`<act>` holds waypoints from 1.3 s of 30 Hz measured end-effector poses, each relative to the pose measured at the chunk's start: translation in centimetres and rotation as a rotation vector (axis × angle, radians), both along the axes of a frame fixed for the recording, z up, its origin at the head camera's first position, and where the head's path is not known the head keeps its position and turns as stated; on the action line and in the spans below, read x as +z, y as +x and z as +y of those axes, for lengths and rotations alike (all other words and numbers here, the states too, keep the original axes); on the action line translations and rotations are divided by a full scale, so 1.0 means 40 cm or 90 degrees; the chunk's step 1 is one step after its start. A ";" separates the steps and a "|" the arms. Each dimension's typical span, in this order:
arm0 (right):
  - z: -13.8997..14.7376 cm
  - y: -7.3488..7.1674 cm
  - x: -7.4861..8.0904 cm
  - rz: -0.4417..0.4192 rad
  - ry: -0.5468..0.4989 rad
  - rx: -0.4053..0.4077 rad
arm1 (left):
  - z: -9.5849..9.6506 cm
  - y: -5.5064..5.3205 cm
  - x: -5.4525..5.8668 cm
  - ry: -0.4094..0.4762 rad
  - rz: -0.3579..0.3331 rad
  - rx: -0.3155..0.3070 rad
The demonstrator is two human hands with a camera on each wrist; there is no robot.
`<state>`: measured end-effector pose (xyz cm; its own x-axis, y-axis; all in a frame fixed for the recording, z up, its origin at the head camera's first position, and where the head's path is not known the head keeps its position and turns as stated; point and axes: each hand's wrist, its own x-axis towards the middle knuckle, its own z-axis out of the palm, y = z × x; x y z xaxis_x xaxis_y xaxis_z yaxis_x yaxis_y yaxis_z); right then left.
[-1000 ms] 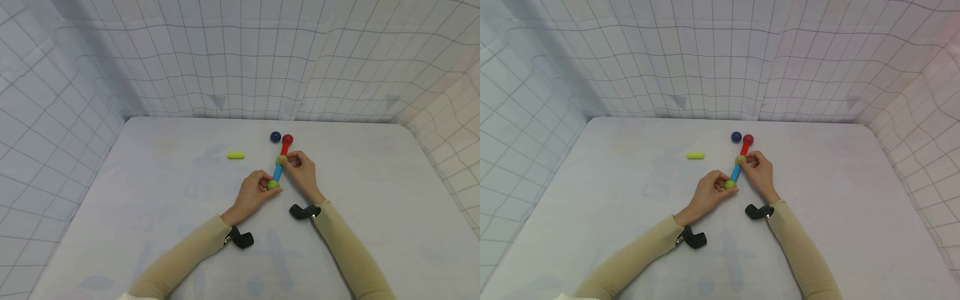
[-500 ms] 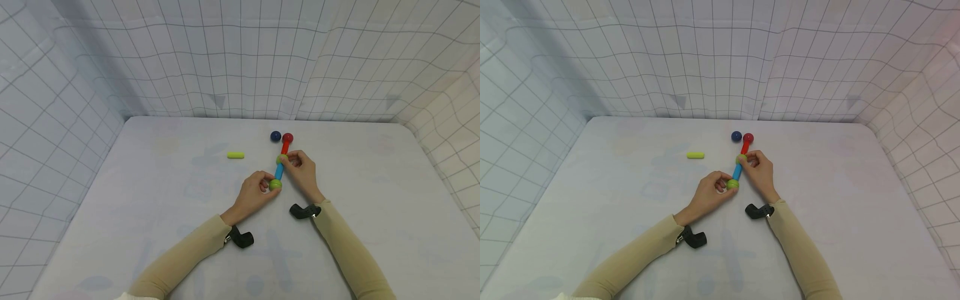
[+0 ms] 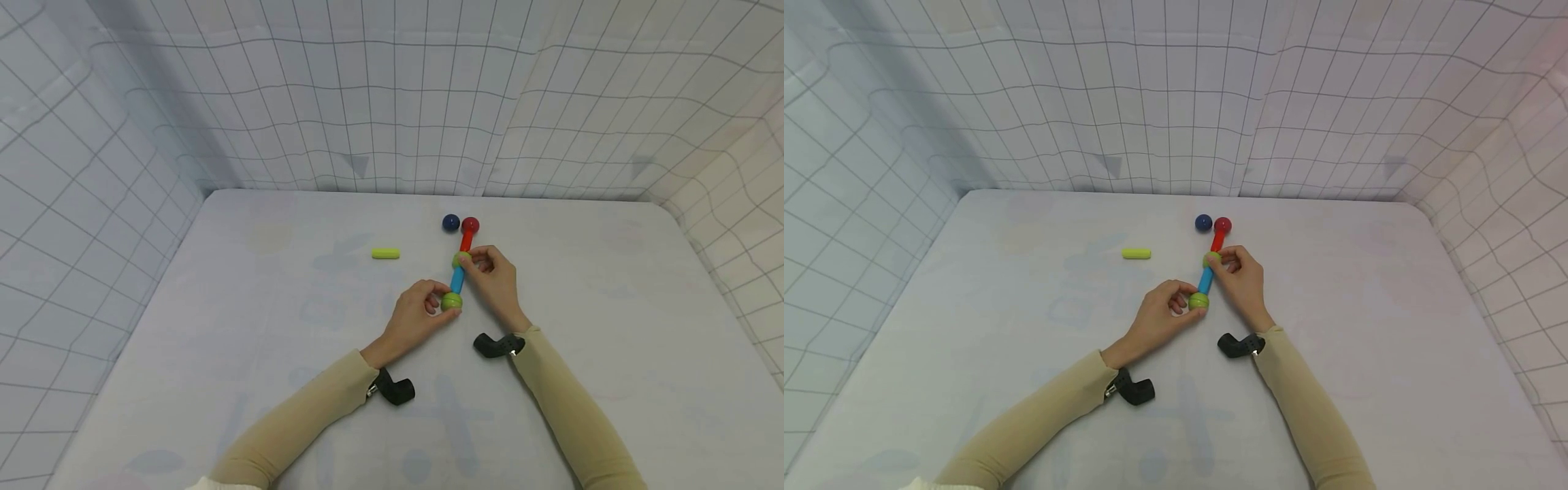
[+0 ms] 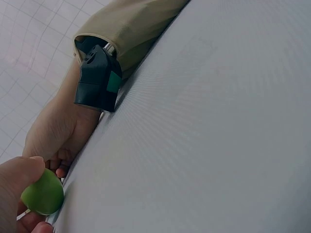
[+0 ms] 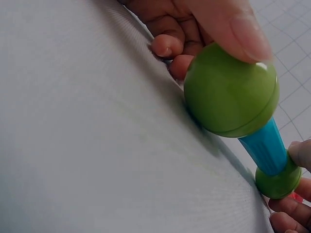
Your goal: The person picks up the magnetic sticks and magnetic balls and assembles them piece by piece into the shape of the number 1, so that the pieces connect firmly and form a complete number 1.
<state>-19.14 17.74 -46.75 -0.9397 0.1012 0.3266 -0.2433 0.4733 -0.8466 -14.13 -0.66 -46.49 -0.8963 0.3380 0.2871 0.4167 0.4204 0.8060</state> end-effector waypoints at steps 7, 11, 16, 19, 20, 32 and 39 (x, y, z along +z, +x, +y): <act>0.000 -0.003 0.001 0.000 -0.012 0.002 | -0.001 0.000 0.003 -0.002 0.009 -0.013; 0.001 -0.004 0.002 0.000 -0.017 0.000 | 0.001 -0.001 0.001 -0.003 0.013 -0.018; 0.007 -0.006 0.004 0.001 -0.014 0.001 | 0.004 -0.001 0.003 -0.002 0.009 -0.019; 0.013 -0.009 0.004 0.000 -0.010 0.003 | 0.005 -0.001 0.004 0.009 0.004 -0.015; 0.014 -0.011 0.004 0.000 -0.009 0.003 | 0.004 -0.002 0.004 0.015 0.003 -0.013; 0.022 -0.032 0.001 -0.005 0.004 0.012 | -0.053 -0.048 0.012 -0.038 0.158 0.113; 0.022 -0.038 -0.006 -0.008 0.004 0.011 | -0.125 -0.093 0.017 -0.094 0.230 0.214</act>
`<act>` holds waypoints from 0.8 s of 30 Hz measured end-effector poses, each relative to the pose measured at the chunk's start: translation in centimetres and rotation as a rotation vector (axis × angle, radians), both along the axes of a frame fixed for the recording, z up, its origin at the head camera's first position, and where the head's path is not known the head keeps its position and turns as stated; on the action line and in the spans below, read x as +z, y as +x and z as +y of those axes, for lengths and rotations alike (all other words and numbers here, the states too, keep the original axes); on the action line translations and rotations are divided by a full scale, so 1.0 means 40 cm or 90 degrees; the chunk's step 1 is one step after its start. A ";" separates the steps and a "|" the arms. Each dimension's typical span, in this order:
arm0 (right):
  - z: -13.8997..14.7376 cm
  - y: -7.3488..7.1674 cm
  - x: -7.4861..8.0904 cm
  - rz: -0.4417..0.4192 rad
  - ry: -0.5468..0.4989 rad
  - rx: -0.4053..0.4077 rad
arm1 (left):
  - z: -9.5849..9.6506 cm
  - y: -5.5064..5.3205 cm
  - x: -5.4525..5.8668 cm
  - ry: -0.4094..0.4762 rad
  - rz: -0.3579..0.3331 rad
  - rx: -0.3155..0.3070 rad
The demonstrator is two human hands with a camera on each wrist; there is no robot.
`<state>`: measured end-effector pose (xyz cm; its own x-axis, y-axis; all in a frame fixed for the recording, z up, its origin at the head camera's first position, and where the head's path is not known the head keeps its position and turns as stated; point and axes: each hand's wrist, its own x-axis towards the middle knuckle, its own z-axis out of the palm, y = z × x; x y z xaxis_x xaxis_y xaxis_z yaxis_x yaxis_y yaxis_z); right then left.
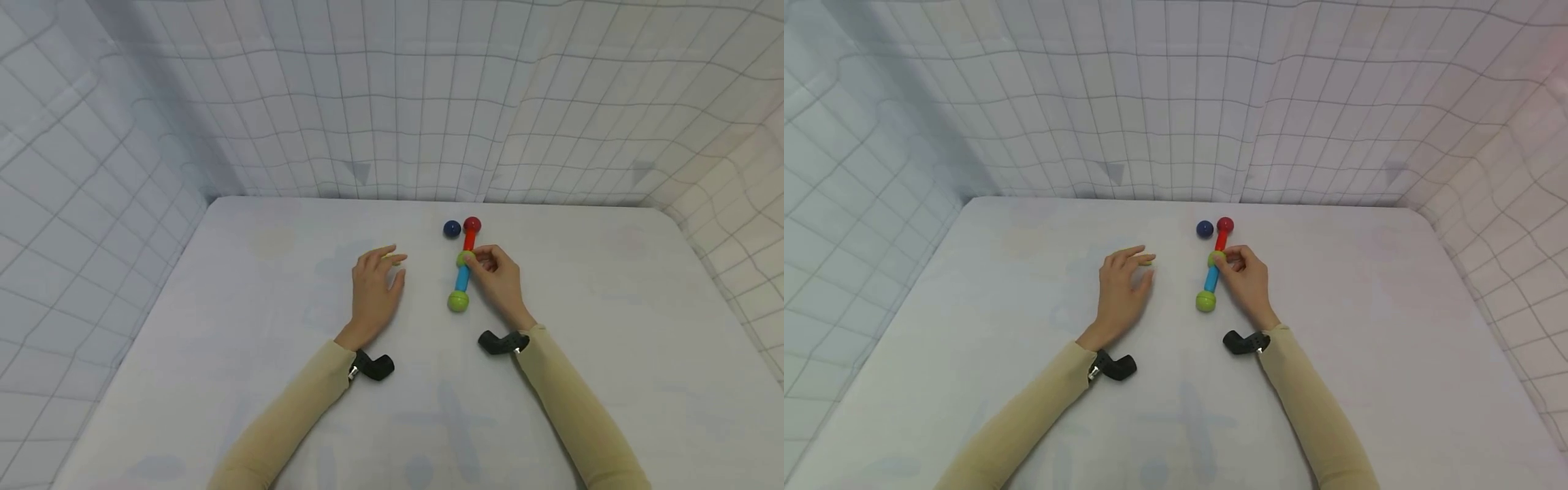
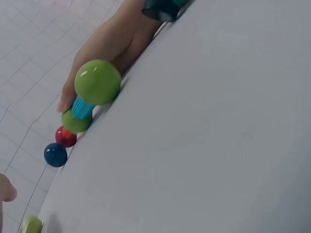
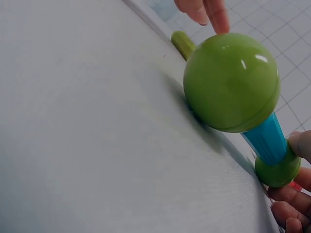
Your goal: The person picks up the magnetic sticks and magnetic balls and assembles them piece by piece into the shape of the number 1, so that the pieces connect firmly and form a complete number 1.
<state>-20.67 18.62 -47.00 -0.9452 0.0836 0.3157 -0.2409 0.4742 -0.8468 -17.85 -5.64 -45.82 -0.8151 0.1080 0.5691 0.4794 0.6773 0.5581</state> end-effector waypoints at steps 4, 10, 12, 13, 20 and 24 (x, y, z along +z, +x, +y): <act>0.000 0.000 -0.002 -0.004 0.005 0.000 | -0.031 -0.015 -0.007 -0.028 -0.055 0.027; 0.000 0.001 0.000 -0.001 -0.007 0.004 | -0.045 -0.022 -0.012 -0.044 -0.122 -0.003; 0.000 0.001 0.001 -0.004 -0.007 0.002 | -0.044 -0.022 -0.013 -0.044 -0.131 -0.009; 0.000 0.001 0.002 -0.005 -0.006 0.001 | -0.044 -0.022 -0.014 -0.043 -0.132 -0.011; 0.002 0.001 0.000 -0.010 0.003 0.004 | -0.045 -0.018 -0.012 -0.002 -0.118 -0.019; 0.002 0.003 0.000 -0.012 0.007 0.008 | -0.047 -0.019 -0.011 0.009 -0.095 -0.017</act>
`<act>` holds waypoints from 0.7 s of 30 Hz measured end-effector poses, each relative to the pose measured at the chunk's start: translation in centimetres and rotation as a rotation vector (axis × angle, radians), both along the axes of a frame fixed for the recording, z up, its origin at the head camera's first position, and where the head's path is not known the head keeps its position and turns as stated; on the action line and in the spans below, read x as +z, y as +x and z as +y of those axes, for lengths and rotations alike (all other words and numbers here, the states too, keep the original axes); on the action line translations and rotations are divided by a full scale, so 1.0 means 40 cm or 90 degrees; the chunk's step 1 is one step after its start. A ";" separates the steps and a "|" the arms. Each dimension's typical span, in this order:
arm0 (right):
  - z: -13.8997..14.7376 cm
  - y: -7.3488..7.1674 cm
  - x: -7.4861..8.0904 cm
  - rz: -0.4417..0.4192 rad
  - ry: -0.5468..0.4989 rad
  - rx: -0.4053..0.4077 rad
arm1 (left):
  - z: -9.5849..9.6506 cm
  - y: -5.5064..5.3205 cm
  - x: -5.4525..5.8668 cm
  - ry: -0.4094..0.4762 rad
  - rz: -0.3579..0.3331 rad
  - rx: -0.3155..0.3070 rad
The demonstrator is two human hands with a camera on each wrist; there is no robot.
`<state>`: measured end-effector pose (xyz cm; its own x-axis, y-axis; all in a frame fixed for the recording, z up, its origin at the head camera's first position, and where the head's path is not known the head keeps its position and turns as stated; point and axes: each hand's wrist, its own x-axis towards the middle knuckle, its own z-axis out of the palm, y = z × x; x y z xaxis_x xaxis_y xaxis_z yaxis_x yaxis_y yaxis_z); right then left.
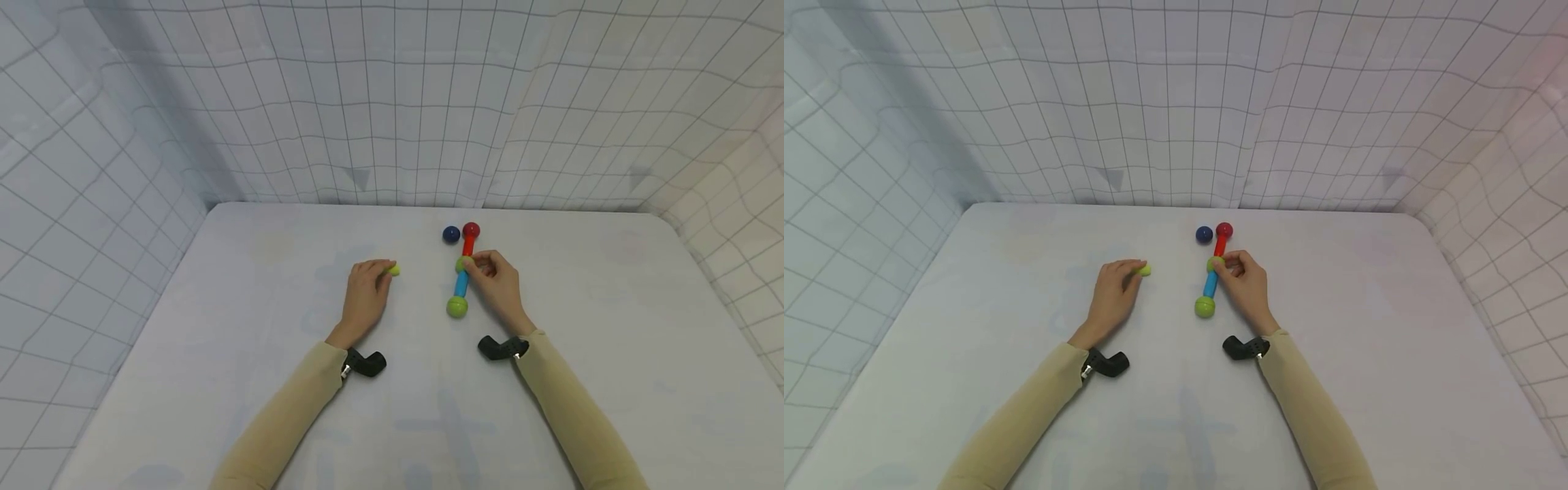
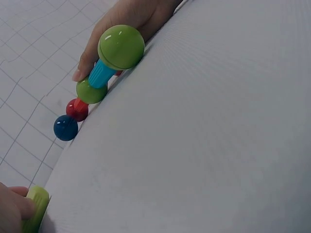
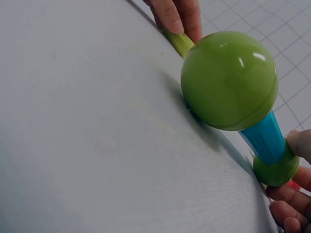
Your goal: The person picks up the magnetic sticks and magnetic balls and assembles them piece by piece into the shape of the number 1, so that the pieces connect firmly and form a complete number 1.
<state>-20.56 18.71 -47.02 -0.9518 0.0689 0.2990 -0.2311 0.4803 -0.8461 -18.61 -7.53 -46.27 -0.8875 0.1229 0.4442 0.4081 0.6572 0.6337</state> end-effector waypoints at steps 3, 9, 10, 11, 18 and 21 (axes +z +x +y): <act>-0.001 0.001 0.000 0.001 -0.001 0.000 | 0.000 0.000 0.001 0.002 0.011 0.005; -0.003 0.000 -0.002 -0.007 0.003 -0.007 | -0.002 0.003 0.002 0.008 0.016 0.008; -0.003 0.001 -0.002 -0.008 0.002 -0.007 | -0.003 0.004 0.002 0.008 0.016 0.007; -0.003 0.001 -0.001 -0.007 0.000 -0.006 | -0.003 0.004 0.001 0.008 0.016 0.006; -0.002 0.002 0.000 -0.004 -0.001 -0.003 | -0.004 0.003 -0.001 -0.006 0.014 0.010; -0.003 0.002 0.000 -0.004 -0.001 -0.006 | -0.003 0.004 -0.001 -0.013 0.014 0.011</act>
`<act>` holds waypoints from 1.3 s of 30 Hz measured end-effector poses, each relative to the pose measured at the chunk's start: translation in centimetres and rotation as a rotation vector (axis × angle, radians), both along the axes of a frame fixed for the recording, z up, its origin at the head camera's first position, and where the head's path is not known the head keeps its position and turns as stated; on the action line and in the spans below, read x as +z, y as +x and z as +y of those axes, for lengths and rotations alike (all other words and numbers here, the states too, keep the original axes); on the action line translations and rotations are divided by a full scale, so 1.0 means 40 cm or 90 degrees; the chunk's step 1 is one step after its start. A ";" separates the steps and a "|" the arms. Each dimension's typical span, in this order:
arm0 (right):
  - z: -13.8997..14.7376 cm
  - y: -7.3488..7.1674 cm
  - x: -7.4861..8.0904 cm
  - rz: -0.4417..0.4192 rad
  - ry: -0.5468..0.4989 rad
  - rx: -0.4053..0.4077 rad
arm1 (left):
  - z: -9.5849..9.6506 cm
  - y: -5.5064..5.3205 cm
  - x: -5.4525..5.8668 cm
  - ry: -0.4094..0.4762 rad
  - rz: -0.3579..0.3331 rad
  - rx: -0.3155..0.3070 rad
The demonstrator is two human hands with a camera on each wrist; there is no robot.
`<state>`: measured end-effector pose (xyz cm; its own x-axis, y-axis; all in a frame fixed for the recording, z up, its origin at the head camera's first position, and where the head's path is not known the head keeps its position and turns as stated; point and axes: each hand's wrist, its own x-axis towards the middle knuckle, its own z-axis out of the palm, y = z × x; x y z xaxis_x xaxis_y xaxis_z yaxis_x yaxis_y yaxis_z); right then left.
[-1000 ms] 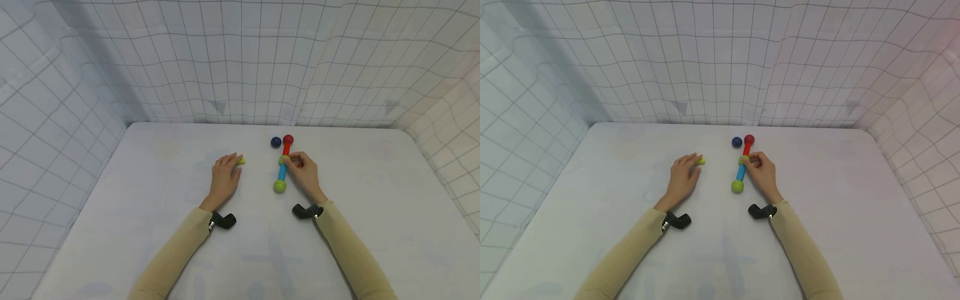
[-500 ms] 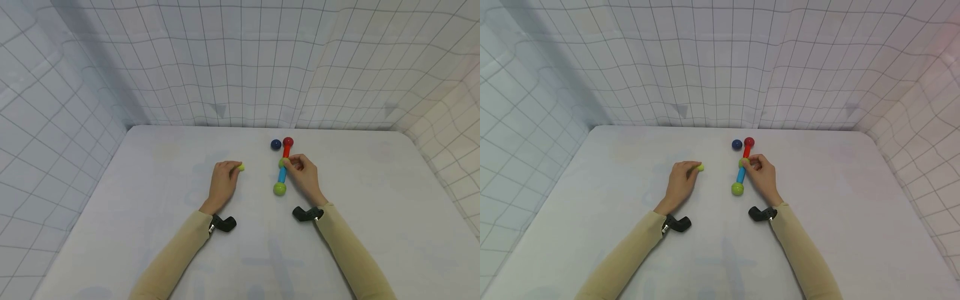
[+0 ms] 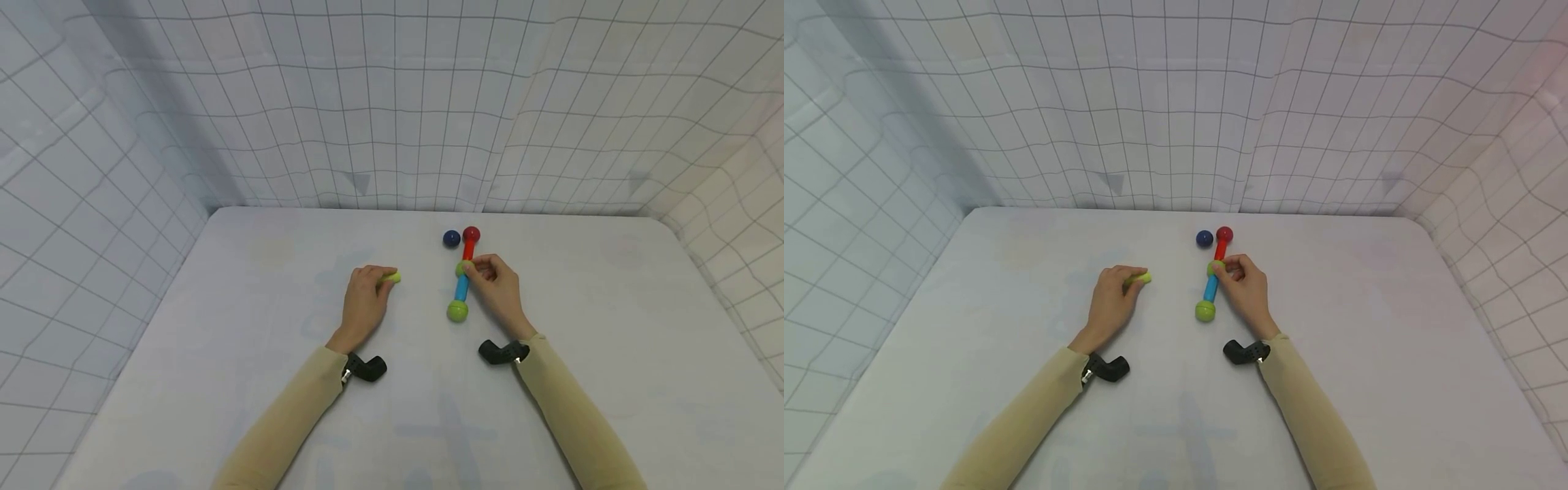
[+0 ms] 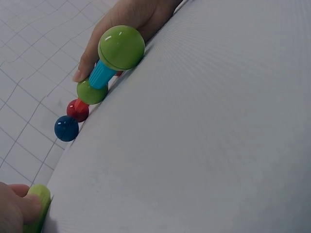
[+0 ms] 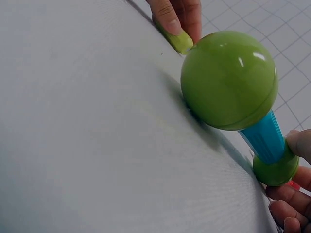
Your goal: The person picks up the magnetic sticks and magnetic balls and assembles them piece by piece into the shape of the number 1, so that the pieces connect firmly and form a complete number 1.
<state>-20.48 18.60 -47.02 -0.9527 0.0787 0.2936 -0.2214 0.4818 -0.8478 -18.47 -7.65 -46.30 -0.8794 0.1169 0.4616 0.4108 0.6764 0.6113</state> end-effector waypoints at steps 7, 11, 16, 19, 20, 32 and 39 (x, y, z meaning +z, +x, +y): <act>0.000 0.003 -0.003 -0.002 -0.003 0.000 | 0.005 0.008 -0.002 -0.008 -0.028 0.003; 0.002 0.006 -0.004 -0.003 -0.006 0.002 | 0.008 0.012 -0.002 -0.011 -0.046 0.003; 0.004 0.004 -0.007 -0.005 -0.002 -0.002 | 0.011 0.014 -0.004 -0.047 -0.055 0.007; 0.004 0.003 -0.008 -0.005 -0.001 -0.002 | 0.012 0.014 -0.006 -0.072 -0.045 0.006; 0.004 0.002 -0.008 -0.004 -0.001 -0.001 | 0.012 0.014 -0.007 -0.078 -0.041 0.005; 0.001 -0.005 -0.001 0.008 0.008 0.001 | 0.015 0.009 -0.009 -0.035 -0.021 -0.019; 0.003 -0.011 0.001 0.011 0.004 0.003 | 0.023 0.004 -0.006 0.067 -0.066 -0.059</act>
<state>-20.93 18.71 -46.99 -0.9477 0.0719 0.3109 -0.2388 0.4864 -0.8405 -18.29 -6.75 -46.52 -0.9104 0.1556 0.3835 0.3999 0.5692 0.7184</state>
